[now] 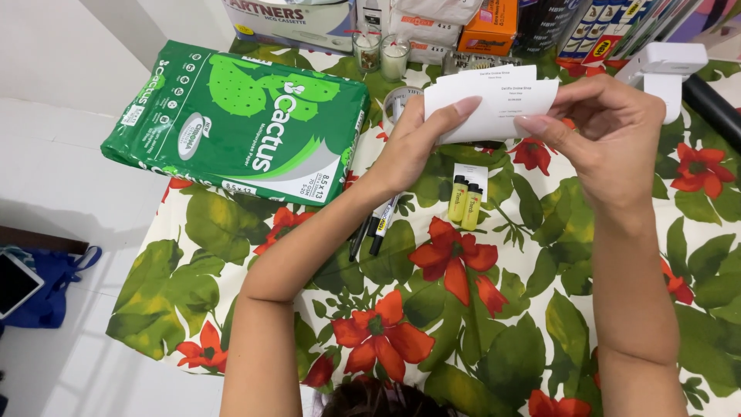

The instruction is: Sorting and preparing various small retail items, receipts, and office supplies on a table.

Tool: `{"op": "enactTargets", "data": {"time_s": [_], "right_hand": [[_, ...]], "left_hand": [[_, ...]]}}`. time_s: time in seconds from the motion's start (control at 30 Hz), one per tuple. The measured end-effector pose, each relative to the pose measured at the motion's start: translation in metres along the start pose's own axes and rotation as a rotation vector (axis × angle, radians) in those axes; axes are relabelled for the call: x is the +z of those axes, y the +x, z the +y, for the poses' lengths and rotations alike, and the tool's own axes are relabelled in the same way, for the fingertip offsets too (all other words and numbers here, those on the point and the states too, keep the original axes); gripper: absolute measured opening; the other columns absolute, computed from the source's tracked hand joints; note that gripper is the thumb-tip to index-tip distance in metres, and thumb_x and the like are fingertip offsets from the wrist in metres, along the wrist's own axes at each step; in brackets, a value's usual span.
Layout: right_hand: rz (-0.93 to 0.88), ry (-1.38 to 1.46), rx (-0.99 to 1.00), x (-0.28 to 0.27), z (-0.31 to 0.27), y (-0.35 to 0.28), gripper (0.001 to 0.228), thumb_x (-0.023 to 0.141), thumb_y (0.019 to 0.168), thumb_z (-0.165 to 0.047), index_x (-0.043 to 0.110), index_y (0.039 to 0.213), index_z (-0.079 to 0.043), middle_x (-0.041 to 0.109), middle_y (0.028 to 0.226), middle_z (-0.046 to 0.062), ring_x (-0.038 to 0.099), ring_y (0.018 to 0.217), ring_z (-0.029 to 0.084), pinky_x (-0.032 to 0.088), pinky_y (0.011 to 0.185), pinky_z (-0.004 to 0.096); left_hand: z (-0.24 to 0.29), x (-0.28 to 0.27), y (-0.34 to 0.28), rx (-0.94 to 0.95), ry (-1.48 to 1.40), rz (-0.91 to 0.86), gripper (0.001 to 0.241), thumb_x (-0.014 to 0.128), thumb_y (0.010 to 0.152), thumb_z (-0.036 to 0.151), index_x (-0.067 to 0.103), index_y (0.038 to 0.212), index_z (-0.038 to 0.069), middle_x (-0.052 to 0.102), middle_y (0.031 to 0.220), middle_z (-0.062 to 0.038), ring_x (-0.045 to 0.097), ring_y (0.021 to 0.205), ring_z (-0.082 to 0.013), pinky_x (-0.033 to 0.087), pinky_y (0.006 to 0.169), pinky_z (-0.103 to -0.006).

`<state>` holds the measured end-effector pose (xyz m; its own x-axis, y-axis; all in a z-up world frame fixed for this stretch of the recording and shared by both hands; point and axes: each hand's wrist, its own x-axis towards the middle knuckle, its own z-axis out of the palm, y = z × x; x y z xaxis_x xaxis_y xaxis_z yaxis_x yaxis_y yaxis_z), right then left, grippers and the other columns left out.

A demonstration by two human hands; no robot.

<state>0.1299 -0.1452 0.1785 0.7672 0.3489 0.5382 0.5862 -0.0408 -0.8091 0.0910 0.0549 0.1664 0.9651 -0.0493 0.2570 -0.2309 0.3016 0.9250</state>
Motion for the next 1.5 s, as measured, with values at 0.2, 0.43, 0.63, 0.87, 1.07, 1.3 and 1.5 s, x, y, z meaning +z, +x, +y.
{"op": "enactTargets", "data": {"time_s": [0.2, 0.43, 0.63, 0.87, 1.07, 1.3, 1.5], "right_hand": [[0.016, -0.064, 0.011, -0.004, 0.000, -0.002, 0.027, 0.081, 0.081, -0.003, 0.060, 0.097, 0.001, 0.063, 0.094, 0.011, 0.060, 0.080, 0.014, 0.051, 0.070, 0.019], [0.018, -0.072, -0.007, -0.007, 0.005, -0.002, 0.031, 0.083, 0.079, -0.003, 0.060, 0.098, 0.002, 0.064, 0.096, 0.012, 0.060, 0.080, 0.014, 0.051, 0.070, 0.019], [0.001, -0.060, -0.036, -0.008, 0.005, -0.002, 0.031, 0.082, 0.079, -0.001, 0.059, 0.100, 0.004, 0.064, 0.099, 0.015, 0.062, 0.083, 0.017, 0.053, 0.071, 0.021], [-0.008, -0.042, -0.045, -0.008, 0.004, -0.002, 0.031, 0.081, 0.079, 0.001, 0.058, 0.101, 0.005, 0.063, 0.100, 0.016, 0.063, 0.085, 0.019, 0.054, 0.074, 0.022], [-0.015, -0.057, -0.065, -0.008, 0.004, -0.002, 0.031, 0.080, 0.080, 0.001, 0.058, 0.102, 0.006, 0.063, 0.101, 0.017, 0.063, 0.088, 0.020, 0.055, 0.078, 0.024], [0.008, -0.053, 0.076, -0.054, 0.035, 0.022, 0.022, 0.074, 0.089, -0.001, 0.058, 0.104, -0.007, 0.063, 0.110, 0.006, 0.064, 0.102, 0.014, 0.058, 0.093, 0.021], [0.148, -0.325, 0.692, -0.162, 0.144, 0.017, 0.018, 0.075, 0.085, -0.012, 0.062, 0.097, -0.015, 0.065, 0.101, 0.000, 0.064, 0.088, 0.007, 0.057, 0.076, 0.013]], "left_hand": [[0.002, 0.001, 0.000, -0.108, -0.037, 0.096, 0.049, 0.061, 0.074, 0.034, 0.056, 0.106, -0.002, 0.061, 0.100, -0.010, 0.056, 0.090, -0.0165, 0.048, 0.075, -0.0269], [-0.005, -0.003, 0.002, 0.061, -0.044, -0.022, 0.042, 0.059, 0.084, 0.030, 0.060, 0.110, -0.003, 0.063, 0.110, -0.010, 0.059, 0.101, -0.0184, 0.050, 0.087, -0.0298], [-0.004, -0.003, 0.001, 0.090, -0.010, -0.035, 0.044, 0.059, 0.084, 0.034, 0.059, 0.112, -0.001, 0.063, 0.111, -0.011, 0.060, 0.102, -0.0206, 0.050, 0.090, -0.0318], [-0.003, -0.004, 0.002, 0.100, 0.033, -0.044, 0.045, 0.058, 0.085, 0.034, 0.058, 0.114, -0.001, 0.062, 0.115, -0.012, 0.060, 0.105, -0.0227, 0.049, 0.093, -0.0330], [-0.003, -0.005, 0.002, 0.121, 0.030, -0.073, 0.043, 0.056, 0.087, 0.033, 0.058, 0.113, -0.001, 0.062, 0.114, -0.011, 0.059, 0.106, -0.0211, 0.049, 0.094, -0.0321], [-0.003, -0.015, 0.010, -0.042, 0.089, 0.000, 0.068, 0.058, 0.073, 0.046, 0.045, 0.120, -0.001, 0.056, 0.113, -0.013, 0.057, 0.102, -0.0225, 0.054, 0.078, -0.0260], [0.005, -0.014, 0.008, -0.154, 0.006, 0.162, 0.064, 0.063, 0.068, 0.040, 0.046, 0.117, 0.002, 0.056, 0.108, -0.010, 0.057, 0.097, -0.0211, 0.052, 0.064, -0.0259]]}}
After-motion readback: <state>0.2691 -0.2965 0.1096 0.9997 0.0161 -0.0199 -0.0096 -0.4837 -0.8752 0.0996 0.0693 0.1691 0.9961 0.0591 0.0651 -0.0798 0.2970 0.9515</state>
